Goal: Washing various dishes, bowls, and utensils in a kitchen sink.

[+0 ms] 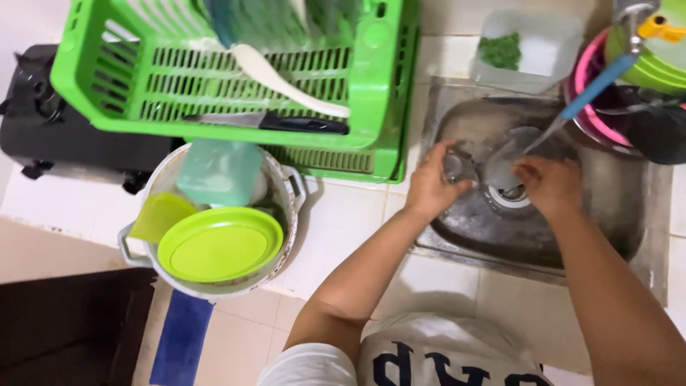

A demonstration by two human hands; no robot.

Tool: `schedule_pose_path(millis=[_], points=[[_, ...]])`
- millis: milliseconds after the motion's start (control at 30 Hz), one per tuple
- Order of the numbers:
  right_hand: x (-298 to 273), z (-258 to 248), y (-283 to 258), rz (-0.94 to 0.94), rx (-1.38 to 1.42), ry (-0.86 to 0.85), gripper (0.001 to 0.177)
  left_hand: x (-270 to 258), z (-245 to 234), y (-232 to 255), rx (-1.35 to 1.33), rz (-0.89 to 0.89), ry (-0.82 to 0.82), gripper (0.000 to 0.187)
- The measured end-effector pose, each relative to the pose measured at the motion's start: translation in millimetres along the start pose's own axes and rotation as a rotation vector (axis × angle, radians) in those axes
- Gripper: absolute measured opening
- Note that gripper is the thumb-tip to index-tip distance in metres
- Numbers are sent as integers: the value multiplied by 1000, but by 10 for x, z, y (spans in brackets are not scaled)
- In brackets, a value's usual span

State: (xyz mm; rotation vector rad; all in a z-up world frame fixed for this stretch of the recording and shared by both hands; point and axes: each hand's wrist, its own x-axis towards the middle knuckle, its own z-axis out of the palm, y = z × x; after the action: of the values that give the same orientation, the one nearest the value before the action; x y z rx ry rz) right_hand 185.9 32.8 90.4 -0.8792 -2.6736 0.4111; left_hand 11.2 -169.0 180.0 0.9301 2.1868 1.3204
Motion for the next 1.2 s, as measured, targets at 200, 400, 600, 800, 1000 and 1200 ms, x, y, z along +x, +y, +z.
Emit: schedule_pose_path(millis=[200, 400, 600, 800, 1000, 1200], points=[[0, -81, -8, -44, 16, -36, 20, -267, -241, 66, -75, 10, 25, 87], [-83, -263, -247, 230, 311, -11, 22, -540, -798, -258, -308, 113, 280, 83], [58, -521, -517, 846, 869, -1, 14, -138, -1429, -565, -343, -80, 654, 80], [-54, 643, 833, 1080, 1637, 143, 12, 914, -880, -1956, -231, -40, 689, 45], [-430, 784, 1145, 1022, 1930, 281, 11, 1352, -556, -2451, 155, -59, 596, 45], [-388, 823, 1010, 1191, 1955, 311, 20, 703, -294, -1913, 18, 123, 618, 39]])
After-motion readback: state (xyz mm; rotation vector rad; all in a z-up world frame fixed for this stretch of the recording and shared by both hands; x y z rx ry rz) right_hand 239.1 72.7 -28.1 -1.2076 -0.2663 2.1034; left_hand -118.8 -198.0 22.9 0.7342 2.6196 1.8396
